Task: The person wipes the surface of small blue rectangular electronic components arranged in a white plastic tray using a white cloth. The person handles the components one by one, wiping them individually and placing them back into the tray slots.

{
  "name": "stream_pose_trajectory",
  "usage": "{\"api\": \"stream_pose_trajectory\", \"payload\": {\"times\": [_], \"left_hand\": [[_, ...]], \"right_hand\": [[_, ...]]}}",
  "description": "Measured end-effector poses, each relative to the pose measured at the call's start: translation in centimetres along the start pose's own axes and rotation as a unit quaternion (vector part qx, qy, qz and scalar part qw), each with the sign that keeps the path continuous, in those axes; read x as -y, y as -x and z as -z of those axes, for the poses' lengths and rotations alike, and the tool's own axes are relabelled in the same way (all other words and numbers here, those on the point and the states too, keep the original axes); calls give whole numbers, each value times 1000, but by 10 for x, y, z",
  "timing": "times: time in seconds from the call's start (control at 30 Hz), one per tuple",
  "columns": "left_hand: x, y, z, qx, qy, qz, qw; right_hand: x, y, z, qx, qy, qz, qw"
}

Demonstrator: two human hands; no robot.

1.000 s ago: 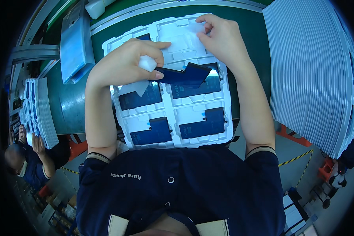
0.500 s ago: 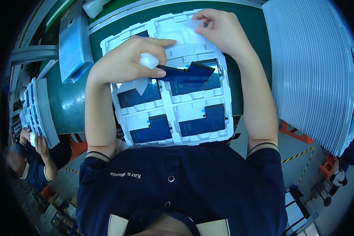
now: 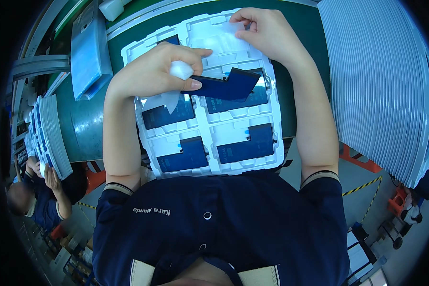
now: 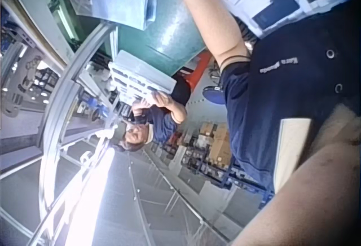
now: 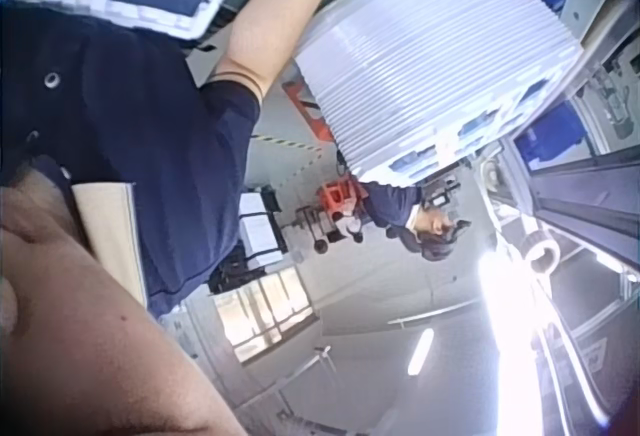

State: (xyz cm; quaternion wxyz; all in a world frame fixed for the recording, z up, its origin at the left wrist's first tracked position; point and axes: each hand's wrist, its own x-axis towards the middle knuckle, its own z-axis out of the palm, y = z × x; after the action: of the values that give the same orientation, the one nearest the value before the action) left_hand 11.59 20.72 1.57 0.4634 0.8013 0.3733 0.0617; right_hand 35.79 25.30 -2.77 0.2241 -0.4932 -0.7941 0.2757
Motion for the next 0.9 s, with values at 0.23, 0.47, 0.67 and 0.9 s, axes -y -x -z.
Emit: {"api": "stream_pose_trajectory", "payload": {"times": [0.23, 0.47, 0.67, 0.9], "left_hand": [[2, -1, 1, -3, 19, 8, 1000], [19, -7, 2, -152, 227, 37, 961], [20, -10, -1, -229, 266, 38, 936], [15, 1, 24, -421, 420, 1, 804]], "right_hand": [[18, 6, -4, -136, 43, 54, 988], [44, 37, 31, -64, 44, 255, 964], [39, 26, 20, -53, 141, 207, 967], [-4, 4, 20, 26, 115, 202, 972]]}}
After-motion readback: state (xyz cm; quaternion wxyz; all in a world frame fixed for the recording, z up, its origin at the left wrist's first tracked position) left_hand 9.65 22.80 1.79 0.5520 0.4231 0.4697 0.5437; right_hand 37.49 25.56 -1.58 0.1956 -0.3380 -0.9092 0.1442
